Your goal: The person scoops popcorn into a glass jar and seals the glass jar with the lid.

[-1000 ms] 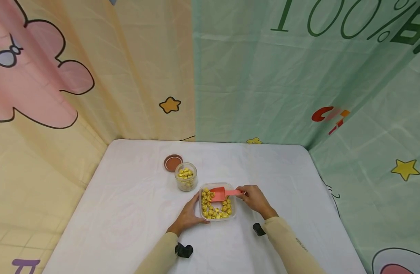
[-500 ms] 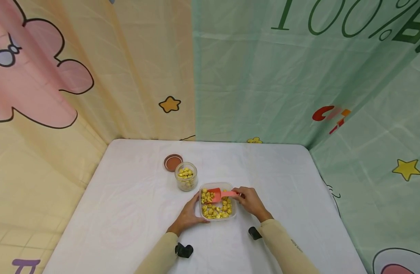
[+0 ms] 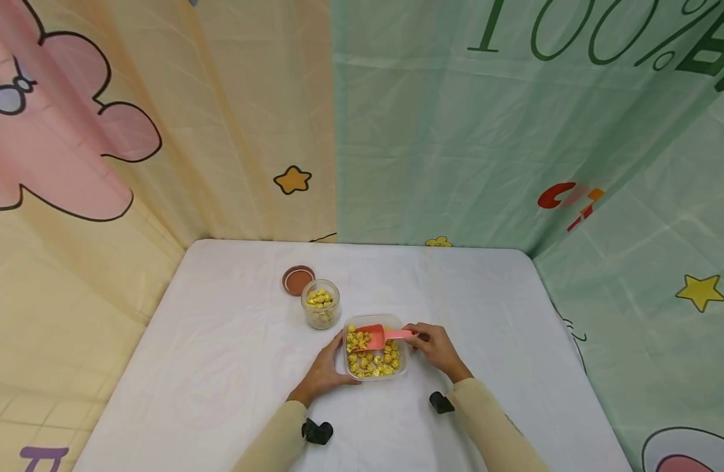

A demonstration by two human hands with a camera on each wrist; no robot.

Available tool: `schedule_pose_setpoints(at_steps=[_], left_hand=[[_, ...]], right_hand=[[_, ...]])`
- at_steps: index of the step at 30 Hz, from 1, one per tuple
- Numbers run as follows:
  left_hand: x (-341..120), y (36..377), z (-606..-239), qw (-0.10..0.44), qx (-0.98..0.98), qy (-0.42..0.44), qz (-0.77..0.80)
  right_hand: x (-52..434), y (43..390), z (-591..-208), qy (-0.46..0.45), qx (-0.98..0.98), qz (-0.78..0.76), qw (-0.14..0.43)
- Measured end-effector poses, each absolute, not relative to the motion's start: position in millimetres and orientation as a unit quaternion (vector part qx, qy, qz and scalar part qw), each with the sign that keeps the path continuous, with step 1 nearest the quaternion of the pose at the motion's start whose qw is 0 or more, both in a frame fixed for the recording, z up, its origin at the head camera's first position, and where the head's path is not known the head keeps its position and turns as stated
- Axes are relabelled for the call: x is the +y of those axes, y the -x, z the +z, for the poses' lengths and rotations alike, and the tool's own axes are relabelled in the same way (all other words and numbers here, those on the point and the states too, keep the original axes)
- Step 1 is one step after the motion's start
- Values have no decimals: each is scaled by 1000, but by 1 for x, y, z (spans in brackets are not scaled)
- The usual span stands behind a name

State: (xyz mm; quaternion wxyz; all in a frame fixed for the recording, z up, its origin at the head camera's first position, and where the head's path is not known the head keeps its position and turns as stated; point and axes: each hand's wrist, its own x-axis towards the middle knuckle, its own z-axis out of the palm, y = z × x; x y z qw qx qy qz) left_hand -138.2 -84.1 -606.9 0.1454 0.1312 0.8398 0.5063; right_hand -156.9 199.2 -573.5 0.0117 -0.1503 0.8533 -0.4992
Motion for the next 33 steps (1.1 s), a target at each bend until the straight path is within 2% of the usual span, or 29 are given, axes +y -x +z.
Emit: schedule_pose_setpoints(at_steps=[5, 9, 16, 21, 33], left_hand=[[-84, 139, -607, 144, 841, -132, 505], [-84, 139, -607, 142, 842, -132, 503], [-85, 138, -608, 135, 842, -136, 503], [-86, 138, -608, 133, 844, -132, 502], [-99, 133, -609, 96, 845, -137, 508]], right_hand=[[204, 154, -575, 123, 840, -528, 28], [202, 145, -557, 105, 833, -542, 41], [212, 147, -581, 78, 823, -562, 30], [214, 145, -579, 81, 816, -573, 25], [214, 140, -538, 84, 799, -595, 24]])
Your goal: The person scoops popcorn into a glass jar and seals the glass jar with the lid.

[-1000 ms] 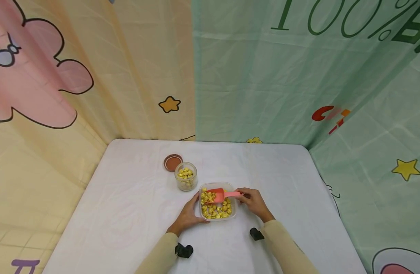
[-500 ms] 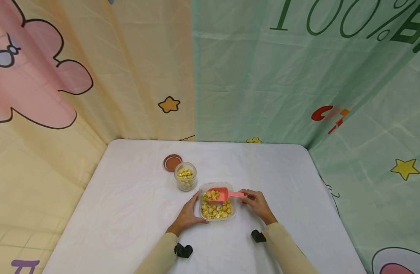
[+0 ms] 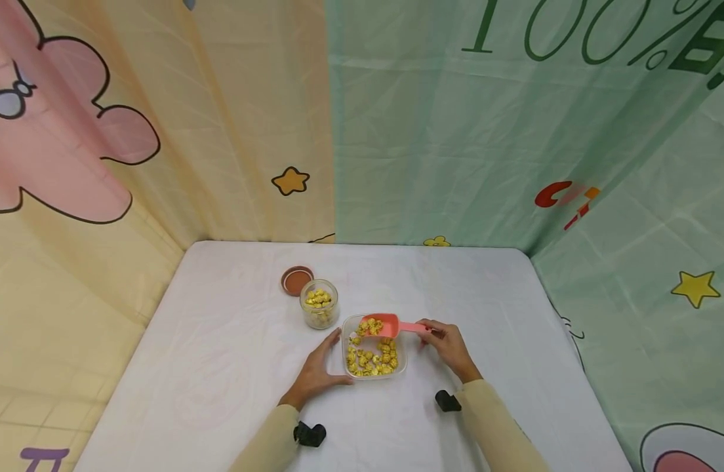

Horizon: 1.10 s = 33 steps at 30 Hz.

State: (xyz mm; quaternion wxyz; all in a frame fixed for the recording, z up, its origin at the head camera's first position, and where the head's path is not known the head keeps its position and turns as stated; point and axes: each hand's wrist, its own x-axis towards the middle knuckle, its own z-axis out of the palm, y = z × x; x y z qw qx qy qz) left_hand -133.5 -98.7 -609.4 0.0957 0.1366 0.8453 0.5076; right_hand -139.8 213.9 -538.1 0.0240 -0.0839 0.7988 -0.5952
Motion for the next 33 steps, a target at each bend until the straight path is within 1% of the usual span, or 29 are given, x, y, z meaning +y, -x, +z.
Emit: schedule_pose_setpoints(at_steps=[4, 9, 15, 19, 26, 33], left_hand=[[-107, 130, -606, 82, 843, -122, 518], [-120, 127, -607, 57, 850, -89, 516], [-140, 132, -608, 24, 852, -46, 520], [-154, 141, -602, 9, 844, -22, 536], [-165, 161, -583, 19, 835, 2, 549], [-160, 180, -566, 16, 839, -13, 544]], right_hand=[[215, 145, -542, 80, 796, -600, 5], [217, 154, -555, 71, 797, -599, 0], [216, 161, -552, 64, 804, -591, -31], [213, 167, -546, 80, 809, -582, -34], [207, 182, -530, 70, 817, -572, -23], [190, 187, -494, 97, 814, -572, -8]])
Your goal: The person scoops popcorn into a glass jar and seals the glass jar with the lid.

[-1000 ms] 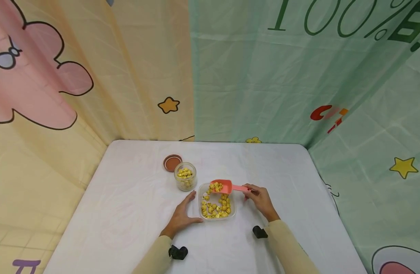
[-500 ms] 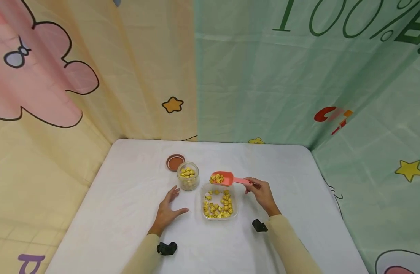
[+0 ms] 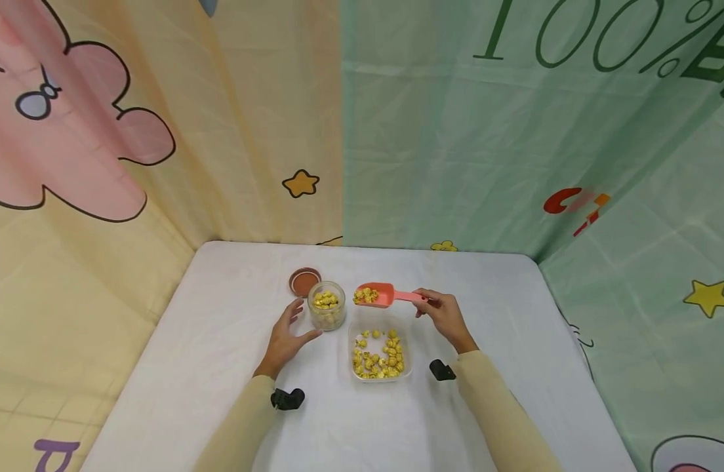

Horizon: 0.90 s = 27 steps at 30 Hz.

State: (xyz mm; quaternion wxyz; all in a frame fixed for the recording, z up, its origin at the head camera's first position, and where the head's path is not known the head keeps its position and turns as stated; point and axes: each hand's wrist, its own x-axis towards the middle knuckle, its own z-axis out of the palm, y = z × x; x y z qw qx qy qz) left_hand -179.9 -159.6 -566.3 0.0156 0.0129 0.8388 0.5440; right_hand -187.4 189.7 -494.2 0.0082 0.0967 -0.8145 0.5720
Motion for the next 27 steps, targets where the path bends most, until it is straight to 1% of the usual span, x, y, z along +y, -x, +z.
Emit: schedule_pose_setpoints(at_steps=[2, 9, 16, 23, 27], left_hand=[[-156, 185, -563, 12, 839, -24, 543], [-150, 201, -555, 33, 848, -27, 528], [-144, 209, -554, 46, 850, -19, 524], [-142, 214, -554, 56, 850, -9, 524], [-140, 216, -555, 65, 849, 1, 525]], right_hand=[[186, 191, -490, -103, -813, 573, 6], [176, 216, -509, -117, -807, 578, 9], [159, 211, -480, -140, -806, 575, 6], [155, 232, -503, -134, -812, 568, -8], [150, 236, -504, -139, -820, 555, -7]])
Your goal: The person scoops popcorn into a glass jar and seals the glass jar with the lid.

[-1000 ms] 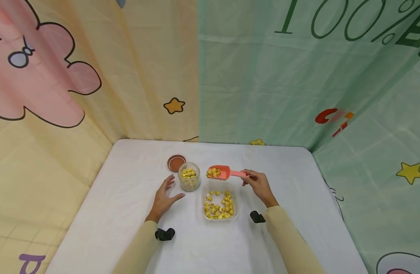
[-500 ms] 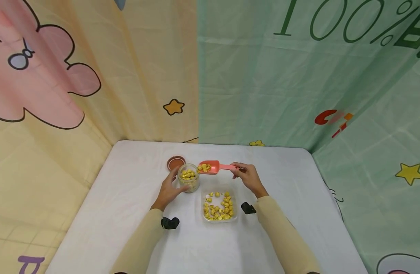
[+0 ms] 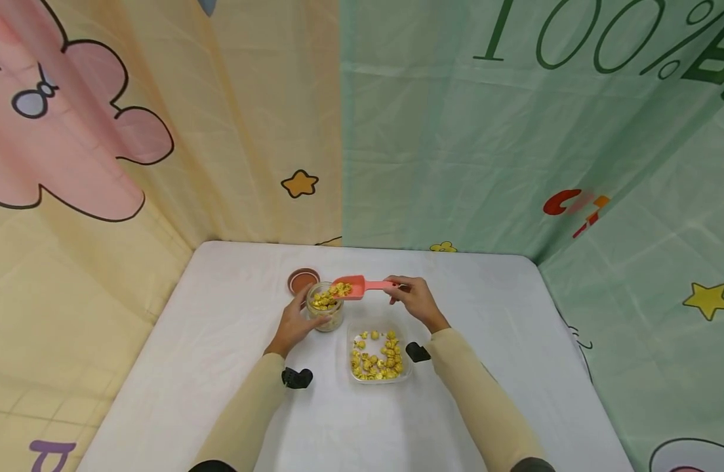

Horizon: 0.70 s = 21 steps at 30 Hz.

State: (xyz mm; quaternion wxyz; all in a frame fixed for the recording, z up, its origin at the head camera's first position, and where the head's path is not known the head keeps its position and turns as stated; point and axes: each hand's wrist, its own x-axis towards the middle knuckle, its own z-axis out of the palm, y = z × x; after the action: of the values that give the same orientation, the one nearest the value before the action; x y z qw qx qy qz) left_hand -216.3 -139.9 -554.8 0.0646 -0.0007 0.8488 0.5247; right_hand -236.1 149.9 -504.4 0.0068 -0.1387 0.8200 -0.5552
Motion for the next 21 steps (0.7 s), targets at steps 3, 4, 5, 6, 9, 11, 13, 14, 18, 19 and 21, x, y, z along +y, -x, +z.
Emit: schedule_pose_setpoints(at_steps=[3, 4, 5, 6, 9, 11, 13, 14, 18, 19, 21], left_hand=[[-139, 217, -555, 68, 850, 7, 523], [-138, 218, -555, 68, 850, 8, 522], [-138, 218, -555, 69, 850, 8, 522], [-138, 218, -555, 71, 850, 10, 522], [-139, 218, -555, 74, 851, 8, 520], [-139, 218, -555, 77, 851, 9, 520], [-140, 217, -554, 78, 853, 9, 516], [-140, 217, -554, 78, 854, 7, 514], [-139, 216, -552, 81, 856, 10, 510], [-139, 216, -552, 80, 857, 9, 509], [-139, 216, -552, 83, 856, 11, 510]], right_hand=[[147, 237, -503, 151, 823, -548, 5], [146, 238, -502, 153, 825, -544, 6], [145, 238, -502, 156, 827, -541, 6], [145, 238, -501, 158, 828, -538, 7], [143, 239, -499, 159, 834, -529, 13], [143, 239, -497, 163, 837, -522, 16], [142, 240, -494, 169, 842, -512, 19], [142, 240, -493, 173, 845, -505, 20], [140, 243, -486, 189, 861, -471, 19], [140, 243, -483, 191, 865, -463, 20], [138, 244, -478, 197, 873, -445, 22]])
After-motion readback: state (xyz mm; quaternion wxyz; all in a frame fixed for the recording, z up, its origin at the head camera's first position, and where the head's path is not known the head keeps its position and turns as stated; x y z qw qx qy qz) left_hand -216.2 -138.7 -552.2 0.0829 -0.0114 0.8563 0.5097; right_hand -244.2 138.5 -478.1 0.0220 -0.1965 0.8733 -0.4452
